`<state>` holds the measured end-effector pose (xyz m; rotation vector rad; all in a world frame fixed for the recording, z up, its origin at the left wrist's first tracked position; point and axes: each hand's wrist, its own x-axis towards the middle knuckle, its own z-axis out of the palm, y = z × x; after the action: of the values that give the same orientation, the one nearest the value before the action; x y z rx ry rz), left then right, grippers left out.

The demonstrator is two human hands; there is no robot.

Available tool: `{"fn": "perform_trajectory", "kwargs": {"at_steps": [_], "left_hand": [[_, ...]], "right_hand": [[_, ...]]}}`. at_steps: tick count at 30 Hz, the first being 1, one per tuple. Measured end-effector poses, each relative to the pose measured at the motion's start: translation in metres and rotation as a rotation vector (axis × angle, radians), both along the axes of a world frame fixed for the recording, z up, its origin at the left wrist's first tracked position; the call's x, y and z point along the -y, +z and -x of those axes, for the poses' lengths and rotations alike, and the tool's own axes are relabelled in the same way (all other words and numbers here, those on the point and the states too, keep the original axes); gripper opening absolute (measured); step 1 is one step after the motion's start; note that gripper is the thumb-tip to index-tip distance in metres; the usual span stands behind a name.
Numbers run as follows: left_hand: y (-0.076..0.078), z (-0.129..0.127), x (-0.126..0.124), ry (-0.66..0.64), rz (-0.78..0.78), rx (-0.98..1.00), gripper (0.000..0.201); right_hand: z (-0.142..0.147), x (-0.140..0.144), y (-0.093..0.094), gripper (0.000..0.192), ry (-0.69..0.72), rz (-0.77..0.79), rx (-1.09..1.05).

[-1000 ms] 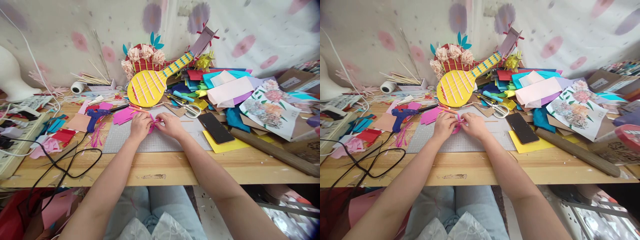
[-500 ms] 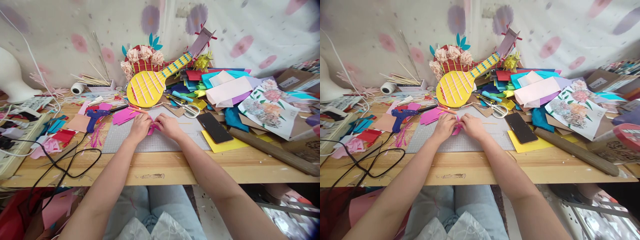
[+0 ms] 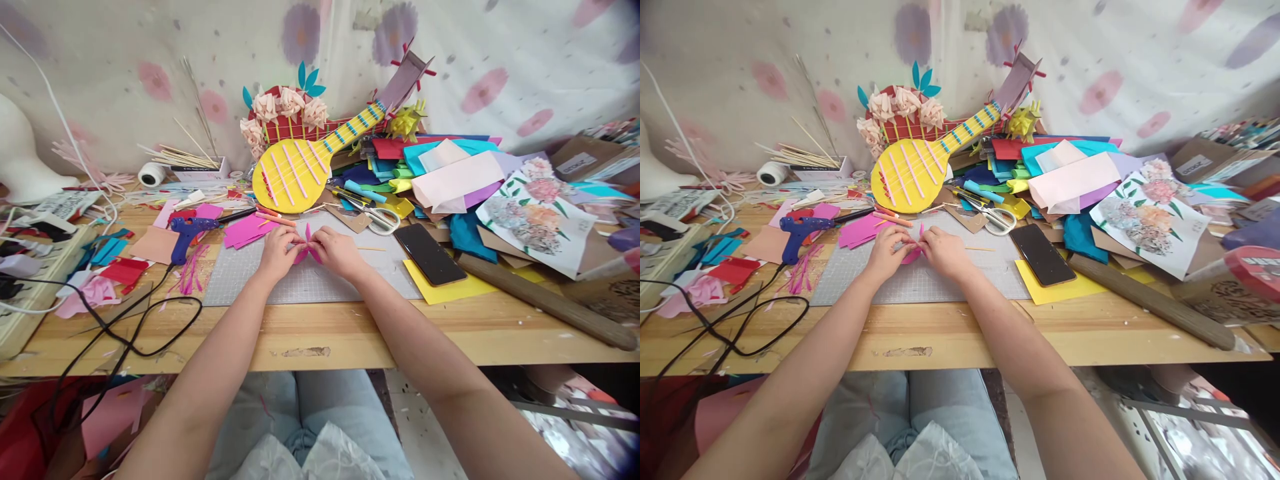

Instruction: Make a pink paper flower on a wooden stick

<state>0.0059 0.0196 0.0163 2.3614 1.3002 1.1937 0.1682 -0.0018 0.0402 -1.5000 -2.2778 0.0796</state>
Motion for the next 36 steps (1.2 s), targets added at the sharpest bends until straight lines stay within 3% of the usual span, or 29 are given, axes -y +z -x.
{"fn": "perform_trajectory", "kwargs": {"at_steps": [11, 21, 31, 36], "left_hand": [[0.001, 0.001, -0.002, 0.006, 0.065, -0.019, 0.011], [-0.004, 0.002, -0.004, 0.015, 0.142, 0.061, 0.018], [-0.008, 0.004, -0.007, -0.008, 0.147, 0.129, 0.011], [-0.007, 0.007, -0.008, 0.023, 0.116, 0.055, 0.011]], "right_hand": [[-0.003, -0.002, -0.006, 0.019, 0.052, -0.035, -0.132], [-0.001, -0.005, -0.01, 0.016, 0.059, 0.035, -0.153], [0.0, -0.006, -0.011, 0.016, 0.077, 0.073, -0.177], [-0.001, -0.006, -0.011, 0.02, 0.117, 0.071, -0.189]]}}
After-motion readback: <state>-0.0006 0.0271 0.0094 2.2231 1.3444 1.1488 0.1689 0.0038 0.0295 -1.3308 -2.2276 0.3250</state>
